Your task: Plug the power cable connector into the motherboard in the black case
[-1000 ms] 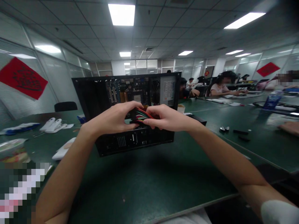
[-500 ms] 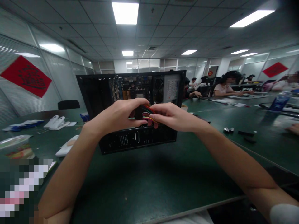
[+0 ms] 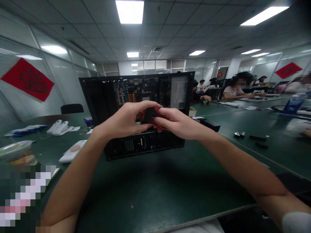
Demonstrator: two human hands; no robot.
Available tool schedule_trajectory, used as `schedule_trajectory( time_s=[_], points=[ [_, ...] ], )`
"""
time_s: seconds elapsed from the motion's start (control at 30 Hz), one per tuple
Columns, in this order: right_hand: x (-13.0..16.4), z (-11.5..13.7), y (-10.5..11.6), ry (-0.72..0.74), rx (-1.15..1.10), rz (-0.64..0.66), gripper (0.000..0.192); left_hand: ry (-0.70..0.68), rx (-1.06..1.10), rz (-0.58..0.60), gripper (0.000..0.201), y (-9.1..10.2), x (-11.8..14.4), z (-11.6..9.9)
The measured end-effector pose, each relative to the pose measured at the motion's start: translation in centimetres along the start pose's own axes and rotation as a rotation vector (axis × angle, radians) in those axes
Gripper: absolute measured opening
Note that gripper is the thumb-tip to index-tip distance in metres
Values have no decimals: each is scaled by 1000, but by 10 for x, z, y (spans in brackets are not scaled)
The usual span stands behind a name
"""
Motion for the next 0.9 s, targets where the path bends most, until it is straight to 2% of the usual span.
schedule_trajectory(
  time_s=[0.37,0.53,0.73,0.9],
  points=[
    [-4,-2,-3,-13,-33,27,24,69,-93,42,56,-4,-1,5],
    [-4,-4,-7,-16,-14,58,25,52,-69,40,56,-5,-1,4],
    [-8,-9,-10,-48,40,-28,19,45,-58,25,55,-5,-2,4],
    [-14,-16,-13,-10,16,-56,17,56,-67,30,55,-7,-4,8]
  ],
)
Point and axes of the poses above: each hand's wrist, its own x-axis away from the middle knuckle, its own y-axis out of the back of the hand, z = x × y, the point moved 8 cm from there along -x, towards the middle knuckle, and after that the axes turned 15 degrees about z, right-handed, at the moved point
